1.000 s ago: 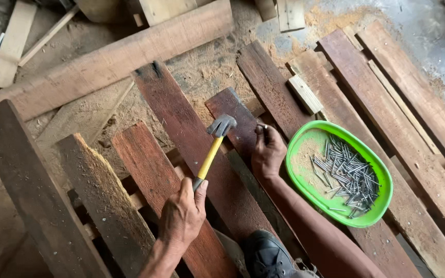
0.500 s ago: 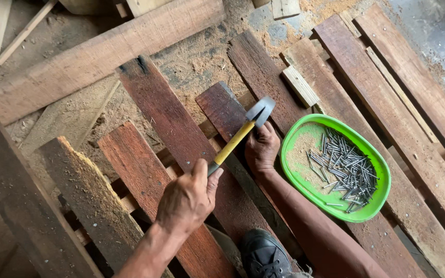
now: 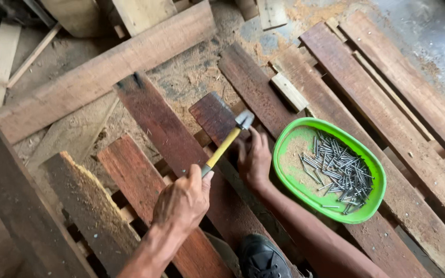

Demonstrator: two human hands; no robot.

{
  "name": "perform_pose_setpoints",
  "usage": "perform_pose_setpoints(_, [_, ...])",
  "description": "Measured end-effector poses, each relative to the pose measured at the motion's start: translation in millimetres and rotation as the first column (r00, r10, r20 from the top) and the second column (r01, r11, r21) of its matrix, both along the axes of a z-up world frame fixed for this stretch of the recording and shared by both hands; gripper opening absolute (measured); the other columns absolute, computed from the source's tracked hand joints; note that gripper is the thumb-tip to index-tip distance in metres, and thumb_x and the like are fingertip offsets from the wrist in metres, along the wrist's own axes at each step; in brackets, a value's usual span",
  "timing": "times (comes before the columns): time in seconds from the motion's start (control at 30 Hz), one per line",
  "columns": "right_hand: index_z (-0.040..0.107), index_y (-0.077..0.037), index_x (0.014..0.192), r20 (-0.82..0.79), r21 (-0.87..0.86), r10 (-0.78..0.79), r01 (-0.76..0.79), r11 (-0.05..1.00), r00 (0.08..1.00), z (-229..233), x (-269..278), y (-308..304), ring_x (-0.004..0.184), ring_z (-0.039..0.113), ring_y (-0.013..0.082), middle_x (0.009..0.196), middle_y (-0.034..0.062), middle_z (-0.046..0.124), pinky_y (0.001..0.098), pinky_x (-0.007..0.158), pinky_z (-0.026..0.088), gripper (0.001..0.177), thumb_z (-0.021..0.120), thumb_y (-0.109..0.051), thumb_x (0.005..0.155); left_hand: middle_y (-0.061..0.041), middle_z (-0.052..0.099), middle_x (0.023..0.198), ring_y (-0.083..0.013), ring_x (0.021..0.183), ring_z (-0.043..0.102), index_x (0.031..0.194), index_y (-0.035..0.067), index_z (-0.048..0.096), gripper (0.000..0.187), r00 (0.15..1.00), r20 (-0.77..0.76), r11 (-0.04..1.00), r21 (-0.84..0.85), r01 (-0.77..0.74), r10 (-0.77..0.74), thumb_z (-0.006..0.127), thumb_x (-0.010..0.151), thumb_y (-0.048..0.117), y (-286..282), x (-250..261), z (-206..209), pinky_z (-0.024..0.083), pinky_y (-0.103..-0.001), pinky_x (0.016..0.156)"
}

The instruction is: The person uses a hammer to drive nails into wooden planks arranged on a work surface. They repeatedly pick up nails from a green plastic container and secure them into the wood, occasionally adjusting the position of the planks.

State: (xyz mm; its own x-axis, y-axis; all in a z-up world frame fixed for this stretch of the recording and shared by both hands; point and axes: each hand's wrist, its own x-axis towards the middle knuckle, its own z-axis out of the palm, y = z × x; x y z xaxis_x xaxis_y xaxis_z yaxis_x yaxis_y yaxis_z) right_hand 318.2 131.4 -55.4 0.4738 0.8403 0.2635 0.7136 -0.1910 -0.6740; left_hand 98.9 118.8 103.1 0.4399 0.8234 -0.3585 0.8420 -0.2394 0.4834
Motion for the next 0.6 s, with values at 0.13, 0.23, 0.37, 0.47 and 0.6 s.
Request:
perform_pose_setpoints(0.13, [0.059,-0.010,0.136,0.002,0.022,0.140,-0.140,0.990,0.990,10,-10,-45,0.096,0.067,0.0308,0.110,0.0091,0.062,0.0454,0.076,0.057,0.040,0.071,-0.020,0.100,0.004,0.046,0.058,-0.0109,0.036,0.043,0.104,0.011,0.056,0.029,0.953,0.287,0.885,0.463,-0.045,-0.101,0.046,0.118,0.034,3,18,58,0.042,-0.032,0.028])
perform_pose_setpoints(0.23, [0.058,-0.007,0.119,0.076,0.146,0.132,-0.142,0.979,0.988,-6,-3,-45,0.094,0.069,0.0403,0.104,0.0145,0.063,0.0509,0.072,0.058,0.032,0.073,-0.011,0.091,-0.004,0.055,0.059,-0.0248,0.043,0.059,0.103,0.011,0.064,0.028,0.874,0.443,0.773,0.620,-0.136,-0.201,0.057,0.109,0.038,5,28,32,0.054,-0.040,0.039])
perform_pose_setpoints(0.37, [0.058,-0.018,0.106,0.049,0.195,0.109,-0.117,0.974,0.993,-27,9,-46,0.083,0.072,0.0300,0.090,0.0031,0.059,0.0378,0.073,0.061,0.024,0.070,-0.009,0.087,-0.027,0.077,0.086,-0.0461,0.079,0.081,0.122,0.008,0.058,0.041,0.998,-0.026,0.998,0.027,0.057,-0.056,0.046,0.111,0.046,10,-17,-8,0.063,-0.062,0.070])
perform_pose_setpoints(0.47, [0.059,-0.017,0.103,0.121,0.223,0.124,-0.149,0.963,0.985,-7,-2,-52,0.073,0.070,0.0383,0.084,0.0068,0.056,0.0480,0.057,0.056,0.022,0.074,-0.011,0.088,-0.025,0.074,0.069,-0.0396,0.057,0.078,0.112,0.010,0.062,0.041,0.998,0.027,0.985,0.164,-0.057,0.054,0.045,0.115,0.047,1,-6,16,0.061,-0.051,0.052])
perform_pose_setpoints(0.6, [0.057,-0.019,0.102,0.165,0.201,0.120,-0.152,0.968,0.979,-7,0,-37,0.068,0.068,0.0301,0.088,0.0041,0.055,0.0369,0.062,0.060,0.023,0.069,-0.007,0.087,-0.016,0.062,0.059,-0.0306,0.044,0.070,0.107,0.005,0.068,0.033,0.950,0.305,0.735,0.659,-0.158,-0.069,0.062,0.111,0.037,14,20,52,0.056,-0.042,0.043])
